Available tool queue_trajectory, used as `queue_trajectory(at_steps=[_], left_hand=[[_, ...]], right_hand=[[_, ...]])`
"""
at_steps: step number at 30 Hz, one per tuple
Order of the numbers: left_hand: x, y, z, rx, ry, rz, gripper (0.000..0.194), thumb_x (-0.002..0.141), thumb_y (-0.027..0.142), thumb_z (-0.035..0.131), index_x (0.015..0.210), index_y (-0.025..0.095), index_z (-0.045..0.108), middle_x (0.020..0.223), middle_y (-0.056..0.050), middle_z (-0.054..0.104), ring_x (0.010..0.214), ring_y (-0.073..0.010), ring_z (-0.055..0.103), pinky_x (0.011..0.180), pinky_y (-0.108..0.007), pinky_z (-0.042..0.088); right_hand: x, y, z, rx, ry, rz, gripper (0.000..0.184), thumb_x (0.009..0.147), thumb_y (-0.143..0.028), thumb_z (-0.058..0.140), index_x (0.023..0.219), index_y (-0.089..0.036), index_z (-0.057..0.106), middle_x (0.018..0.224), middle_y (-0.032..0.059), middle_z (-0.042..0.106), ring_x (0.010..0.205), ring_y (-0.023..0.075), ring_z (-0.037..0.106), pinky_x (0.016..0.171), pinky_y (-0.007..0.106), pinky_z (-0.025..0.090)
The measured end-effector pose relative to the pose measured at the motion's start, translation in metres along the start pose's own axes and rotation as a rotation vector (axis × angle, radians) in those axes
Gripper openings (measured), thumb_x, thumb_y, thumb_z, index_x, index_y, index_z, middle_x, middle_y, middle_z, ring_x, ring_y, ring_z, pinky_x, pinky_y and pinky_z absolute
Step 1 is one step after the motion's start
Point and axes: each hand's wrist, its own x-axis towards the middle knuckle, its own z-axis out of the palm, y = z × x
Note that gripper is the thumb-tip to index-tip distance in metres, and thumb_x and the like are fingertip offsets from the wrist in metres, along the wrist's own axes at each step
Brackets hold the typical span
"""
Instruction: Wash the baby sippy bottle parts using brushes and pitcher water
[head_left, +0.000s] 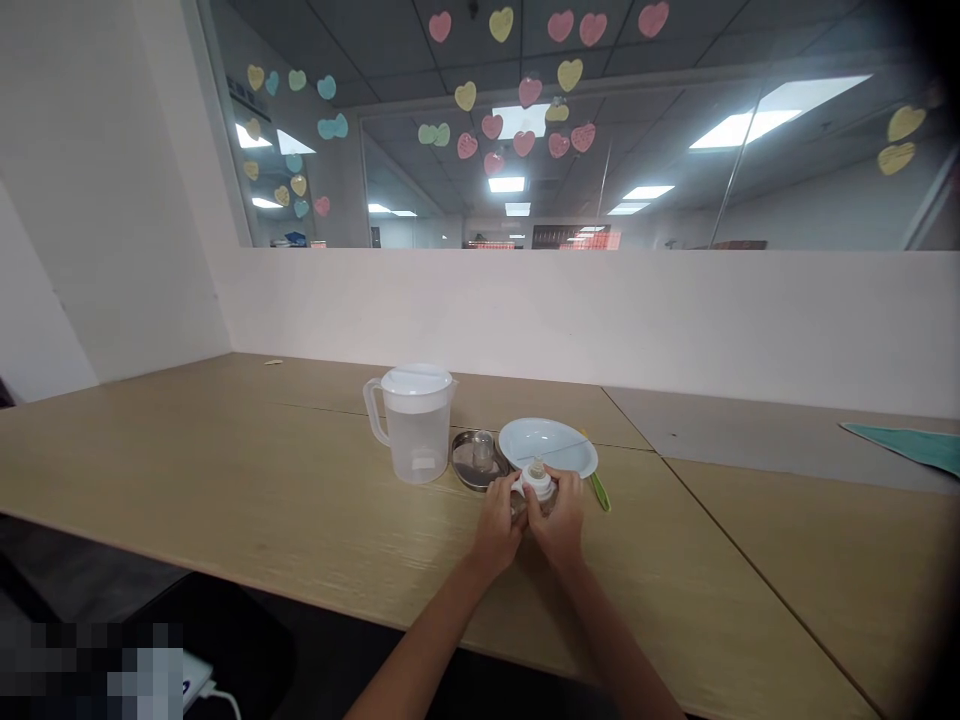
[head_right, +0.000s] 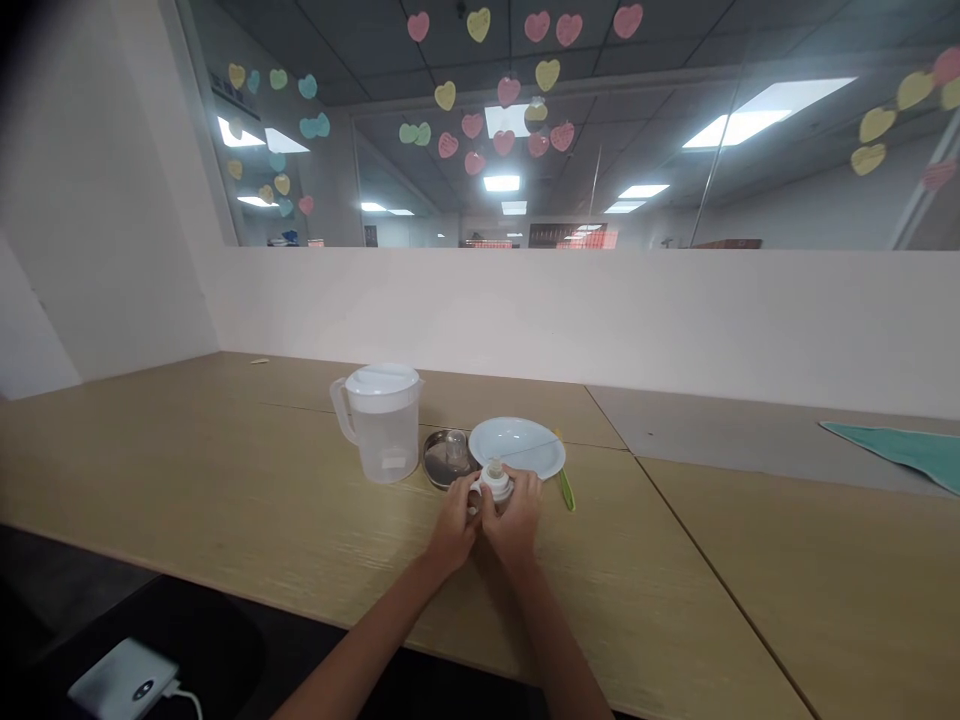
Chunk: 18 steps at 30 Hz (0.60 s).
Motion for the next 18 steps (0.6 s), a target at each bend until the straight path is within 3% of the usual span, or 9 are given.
queue_trajectory(at_steps=[6, 11, 15, 18], left_hand=[[0.001, -0.001, -0.003, 0.022, -0.018, 0.010, 0.042, 0.085, 0.026, 0.049, 0.126, 0.019, 0.041, 0.121, -0.012, 0.051, 0.112, -0.0244, 0.047, 0.096, -0.045, 0.038], [0.006, -0.004, -0.027, 0.007, -0.101, 0.137, 0.067, 0.078, 0.022, 0.054, 0.138, 0.018, 0.026, 0.129, -0.013, 0.047, 0.118, -0.0256, 0.045, 0.100, -0.044, 0.037], [0.038, -0.022, -0.044, 0.166, 0.090, 0.054, 0.053, 0.080, 0.015, 0.043, 0.133, 0.017, 0.033, 0.122, -0.010, 0.053, 0.112, -0.0211, 0.050, 0.098, -0.039, 0.039], [0.073, -0.042, -0.046, 0.389, 0.092, -0.086, 0.042, 0.081, 0.011, 0.038, 0.122, 0.015, 0.046, 0.118, -0.010, 0.057, 0.112, -0.0202, 0.049, 0.099, -0.038, 0.037]], right_hand=[[-0.003, 0.003, 0.001, 0.025, -0.003, 0.007, 0.030, 0.080, -0.037, 0.058, 0.101, -0.017, 0.051, 0.092, 0.0063, 0.053, 0.088, 0.0208, 0.049, 0.077, 0.037, 0.041], [-0.006, 0.004, 0.006, 0.024, 0.002, 0.017, 0.033, 0.080, -0.040, 0.059, 0.103, -0.017, 0.053, 0.093, 0.0075, 0.054, 0.088, 0.0208, 0.050, 0.076, 0.036, 0.043], [-0.007, 0.006, 0.012, 0.036, 0.016, 0.022, 0.033, 0.080, -0.042, 0.059, 0.105, -0.020, 0.052, 0.092, 0.0068, 0.054, 0.087, 0.0205, 0.051, 0.075, 0.037, 0.045], [-0.008, 0.010, 0.017, 0.041, 0.038, 0.017, 0.035, 0.079, -0.043, 0.061, 0.106, -0.024, 0.051, 0.091, 0.0060, 0.054, 0.085, 0.0204, 0.053, 0.072, 0.037, 0.047]])
